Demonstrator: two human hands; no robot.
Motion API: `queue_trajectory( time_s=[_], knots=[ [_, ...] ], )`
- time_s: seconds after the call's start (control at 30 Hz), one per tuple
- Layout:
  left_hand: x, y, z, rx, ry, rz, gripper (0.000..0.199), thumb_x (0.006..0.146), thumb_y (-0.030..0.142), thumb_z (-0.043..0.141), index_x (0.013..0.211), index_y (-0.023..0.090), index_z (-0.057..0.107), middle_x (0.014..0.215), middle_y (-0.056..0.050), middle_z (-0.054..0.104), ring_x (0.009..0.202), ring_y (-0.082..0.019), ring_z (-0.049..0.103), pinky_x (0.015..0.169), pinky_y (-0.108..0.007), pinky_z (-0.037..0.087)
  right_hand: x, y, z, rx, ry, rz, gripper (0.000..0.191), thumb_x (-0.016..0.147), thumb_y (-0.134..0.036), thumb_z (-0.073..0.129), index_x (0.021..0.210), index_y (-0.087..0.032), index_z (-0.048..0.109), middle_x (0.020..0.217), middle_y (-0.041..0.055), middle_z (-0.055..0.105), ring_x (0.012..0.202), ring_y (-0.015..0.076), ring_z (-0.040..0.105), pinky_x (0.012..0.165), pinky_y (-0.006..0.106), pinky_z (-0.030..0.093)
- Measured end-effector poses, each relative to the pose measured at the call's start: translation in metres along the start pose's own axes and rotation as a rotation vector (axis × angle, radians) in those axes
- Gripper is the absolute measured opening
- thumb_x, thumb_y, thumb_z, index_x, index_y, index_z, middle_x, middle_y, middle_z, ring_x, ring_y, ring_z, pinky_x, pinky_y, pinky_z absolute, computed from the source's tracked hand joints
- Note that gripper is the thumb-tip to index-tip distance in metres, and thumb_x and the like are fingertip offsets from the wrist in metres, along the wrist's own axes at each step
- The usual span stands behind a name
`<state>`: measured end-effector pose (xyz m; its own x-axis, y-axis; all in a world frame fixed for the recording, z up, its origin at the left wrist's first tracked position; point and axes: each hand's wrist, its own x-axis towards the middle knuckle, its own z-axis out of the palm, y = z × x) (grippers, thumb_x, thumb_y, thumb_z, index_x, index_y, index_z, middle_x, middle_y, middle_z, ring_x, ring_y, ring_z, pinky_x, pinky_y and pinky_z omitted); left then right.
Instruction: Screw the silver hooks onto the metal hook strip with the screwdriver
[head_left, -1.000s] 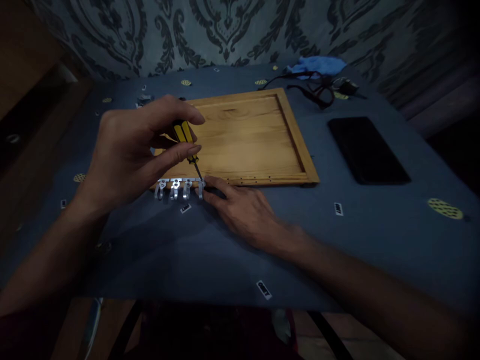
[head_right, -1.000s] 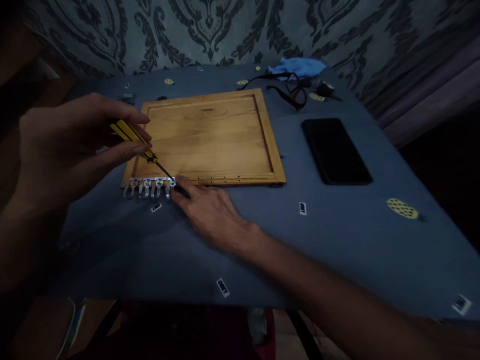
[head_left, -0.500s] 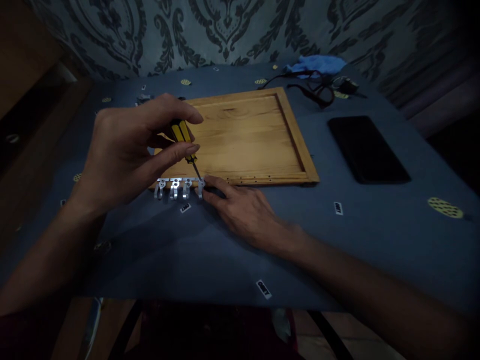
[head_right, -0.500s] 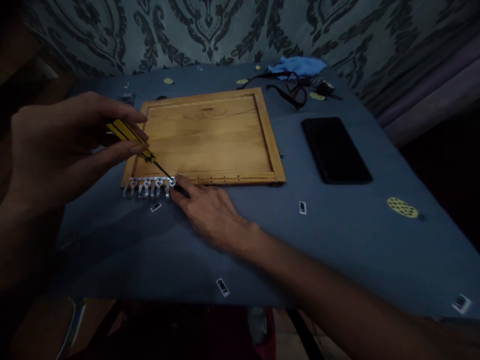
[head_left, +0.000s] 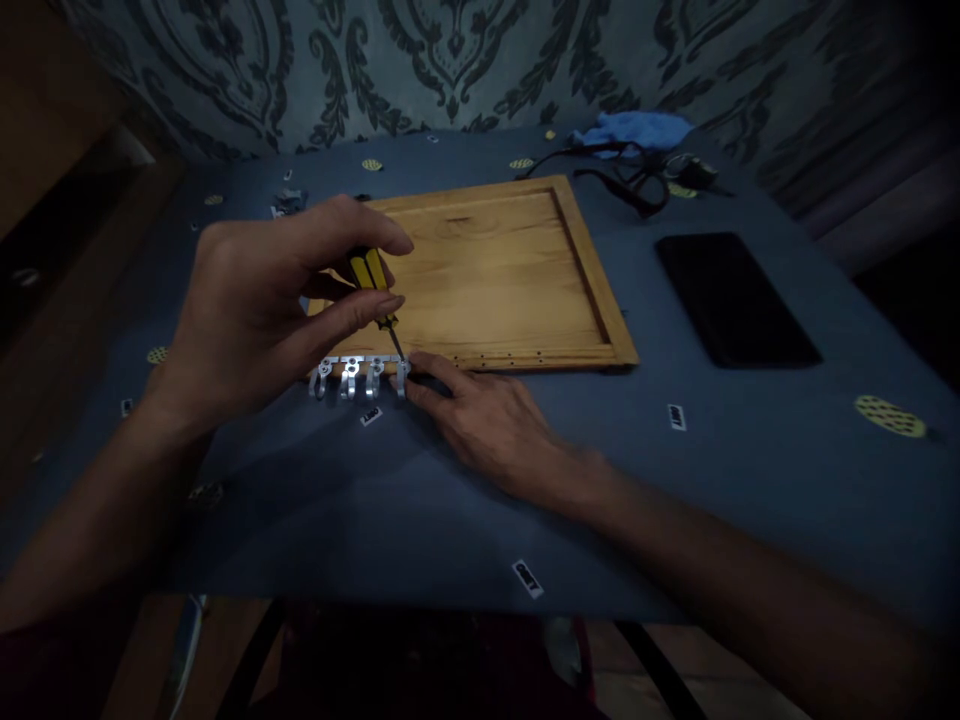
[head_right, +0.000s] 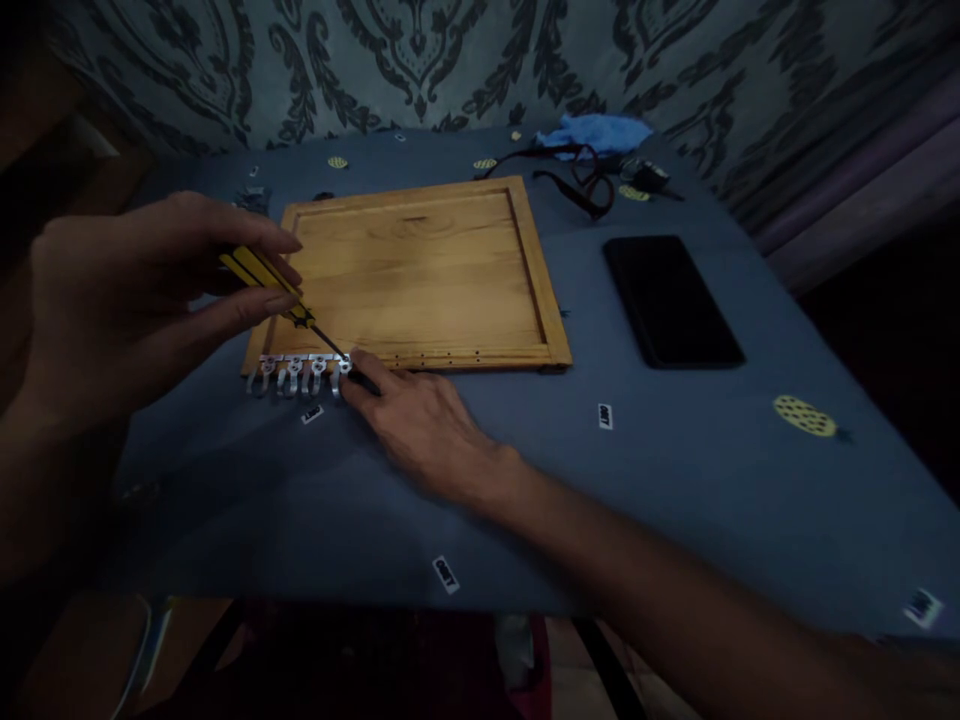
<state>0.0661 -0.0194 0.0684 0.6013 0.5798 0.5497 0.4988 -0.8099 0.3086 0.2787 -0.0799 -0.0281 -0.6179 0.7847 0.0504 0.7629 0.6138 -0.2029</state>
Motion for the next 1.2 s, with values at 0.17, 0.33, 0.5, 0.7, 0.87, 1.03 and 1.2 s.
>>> queue_trajectory(
  time_s=[0.17, 0.33, 0.5, 0.7, 0.87, 1.03, 1.2],
  knots=[
    [-0.001, 0.001, 0.000, -0.004, 0.000, 0.006, 0.019, 0.097, 0.031, 0.080, 0.116, 0.031, 0.077, 0.110, 0.004, 0.082, 0.081, -0.015, 0.079, 0.076, -0.026, 0.070, 0.000, 0.000, 0.000, -0.007, 0.017, -0.004, 0.060, 0.098, -0.004, 0.052, 0.153, -0.023, 0.062, 0.167, 0.0161, 0.054, 0.102, 0.0261, 0.078, 0.078, 0.040, 0.065],
    [-0.001, 0.000, 0.000, 0.028, -0.004, -0.001, 0.018, 0.097, 0.034, 0.081, 0.114, 0.035, 0.077, 0.102, 0.006, 0.081, 0.076, -0.015, 0.078, 0.073, -0.028, 0.070, 0.001, -0.001, -0.001, -0.010, 0.000, 0.003, 0.061, 0.096, -0.003, 0.053, 0.153, -0.022, 0.062, 0.167, 0.0166, 0.054, 0.103, 0.0273, 0.079, 0.078, 0.040, 0.065],
    [0.000, 0.000, -0.003, -0.006, -0.021, 0.014, 0.018, 0.097, 0.035, 0.081, 0.115, 0.033, 0.077, 0.105, 0.005, 0.082, 0.079, -0.016, 0.079, 0.073, -0.029, 0.071, 0.000, -0.001, -0.002, 0.012, 0.010, 0.015, 0.059, 0.097, -0.004, 0.054, 0.153, -0.023, 0.063, 0.166, 0.0161, 0.055, 0.106, 0.0285, 0.078, 0.081, 0.042, 0.066],
    [-0.001, -0.001, -0.008, -0.101, -0.078, -0.069, 0.021, 0.098, 0.032, 0.078, 0.118, 0.034, 0.077, 0.110, 0.003, 0.083, 0.097, -0.022, 0.082, 0.081, -0.033, 0.073, 0.000, -0.001, -0.001, 0.010, -0.004, 0.013, 0.059, 0.098, -0.005, 0.055, 0.154, -0.023, 0.062, 0.168, 0.0166, 0.053, 0.109, 0.0290, 0.078, 0.083, 0.043, 0.066],
    [0.000, -0.005, -0.005, -0.053, -0.124, -0.059, 0.027, 0.103, 0.036, 0.069, 0.129, 0.034, 0.074, 0.114, 0.000, 0.083, 0.098, -0.023, 0.082, 0.082, -0.032, 0.071, 0.000, -0.001, 0.000, -0.022, 0.003, 0.012, 0.059, 0.098, -0.006, 0.055, 0.154, -0.023, 0.062, 0.168, 0.0162, 0.054, 0.109, 0.0288, 0.078, 0.082, 0.041, 0.066],
    [0.000, -0.003, 0.004, 0.094, 0.009, 0.014, 0.023, 0.100, 0.035, 0.074, 0.123, 0.034, 0.077, 0.109, -0.002, 0.081, 0.086, -0.020, 0.077, 0.075, -0.033, 0.069, 0.001, -0.001, -0.001, -0.028, -0.016, 0.012, 0.061, 0.098, -0.005, 0.055, 0.155, -0.023, 0.061, 0.168, 0.0160, 0.053, 0.112, 0.0288, 0.078, 0.084, 0.041, 0.065],
    [-0.003, 0.001, 0.010, 0.067, 0.070, -0.025, 0.029, 0.100, 0.032, 0.075, 0.128, 0.038, 0.075, 0.122, 0.004, 0.081, 0.091, -0.018, 0.079, 0.080, -0.033, 0.070, 0.000, -0.001, 0.000, -0.014, 0.017, 0.004, 0.058, 0.098, -0.004, 0.053, 0.152, -0.023, 0.063, 0.168, 0.0154, 0.054, 0.105, 0.0265, 0.079, 0.080, 0.039, 0.065]
  ],
)
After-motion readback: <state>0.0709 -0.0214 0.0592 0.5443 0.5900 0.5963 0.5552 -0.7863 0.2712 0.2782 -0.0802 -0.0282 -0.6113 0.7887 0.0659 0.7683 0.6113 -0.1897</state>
